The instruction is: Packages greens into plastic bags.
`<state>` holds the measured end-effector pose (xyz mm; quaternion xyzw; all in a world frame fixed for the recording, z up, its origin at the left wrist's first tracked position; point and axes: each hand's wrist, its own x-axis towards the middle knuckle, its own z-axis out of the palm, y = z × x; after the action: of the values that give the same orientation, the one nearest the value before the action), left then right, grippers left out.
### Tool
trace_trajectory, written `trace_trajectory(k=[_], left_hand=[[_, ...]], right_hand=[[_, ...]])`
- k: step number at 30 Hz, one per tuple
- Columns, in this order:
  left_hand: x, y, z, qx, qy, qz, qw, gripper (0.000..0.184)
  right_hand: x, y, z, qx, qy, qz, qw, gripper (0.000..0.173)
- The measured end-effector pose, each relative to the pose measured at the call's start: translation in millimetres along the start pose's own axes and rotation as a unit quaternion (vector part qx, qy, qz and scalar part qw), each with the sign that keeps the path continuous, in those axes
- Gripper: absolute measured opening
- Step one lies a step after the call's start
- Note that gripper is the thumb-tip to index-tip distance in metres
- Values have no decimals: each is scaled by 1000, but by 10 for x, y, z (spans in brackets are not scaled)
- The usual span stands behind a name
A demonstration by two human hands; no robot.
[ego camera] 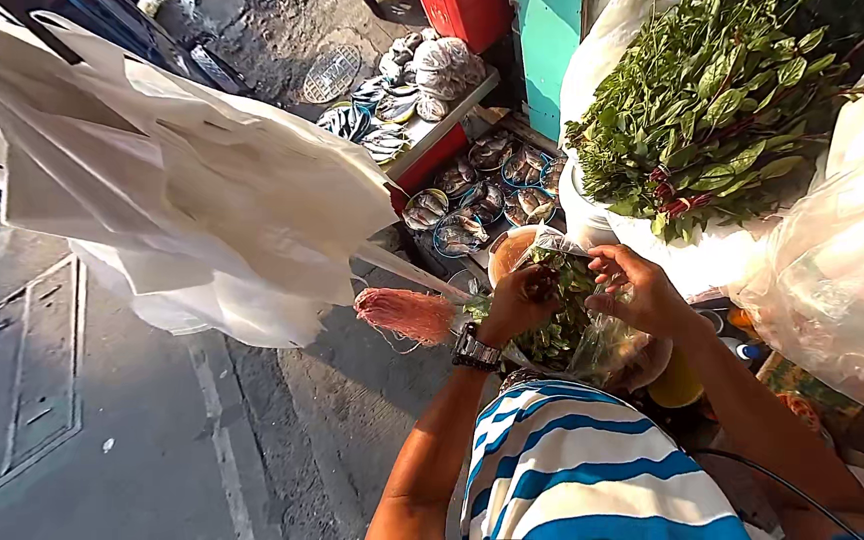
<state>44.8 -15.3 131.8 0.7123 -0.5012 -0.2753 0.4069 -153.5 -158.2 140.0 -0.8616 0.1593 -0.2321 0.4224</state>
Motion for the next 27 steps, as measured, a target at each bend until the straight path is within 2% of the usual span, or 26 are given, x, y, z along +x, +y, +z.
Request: trace_trajectory(k=[2, 4, 5, 8, 10, 12, 15, 17, 18, 19, 21, 23, 25, 27], left_hand=[[50, 142, 31, 87, -67, -9, 994, 25], [92, 239, 96, 157, -111, -5, 981, 24], [115, 256, 137, 182, -124, -5, 975, 25], [166, 342, 184, 246, -158, -47, 955, 31], [208, 387, 188, 283, -187, -92, 936, 36], [237, 342, 228, 306, -200, -109, 924, 39], [294, 202, 325, 327, -189, -129, 917, 68], [253, 88, 446, 341, -126, -71, 929, 97], [197, 80, 498, 336, -103, -26, 936, 102], [116, 122, 535, 318, -90, 30, 943, 97], [-150, 289, 606, 246, -82, 148, 954, 71], [-447, 374, 669, 150, -137, 233, 951, 42], [-657, 280, 740, 55, -214, 253, 942, 26], [-776, 111, 798, 10, -259, 216, 941, 21]], right_hand=[[71, -152, 70, -87, 6, -29, 996, 94], [142, -179, 264, -148, 14, -34, 988, 95], [170, -129, 366, -146, 23, -26, 989, 88], [206, 109, 674, -55, 125, -16, 990, 46], [199, 194, 824, -2, 190, -6, 982, 34], [179, 260, 936, 36, 218, 41, 974, 27], [193, 461, 1075, 100, 214, 133, 962, 26], [201, 697, 1157, 151, 212, 208, 943, 26], [190, 825, 1186, 159, 221, 242, 931, 26], [163, 908, 1177, 168, 232, 288, 914, 24], [107, 942, 1088, 225, 251, 393, 855, 21], [64, 940, 979, 285, 255, 475, 793, 31], [100, 943, 985, 371, 286, 521, 713, 27], [102, 911, 945, 444, 299, 521, 665, 31]])
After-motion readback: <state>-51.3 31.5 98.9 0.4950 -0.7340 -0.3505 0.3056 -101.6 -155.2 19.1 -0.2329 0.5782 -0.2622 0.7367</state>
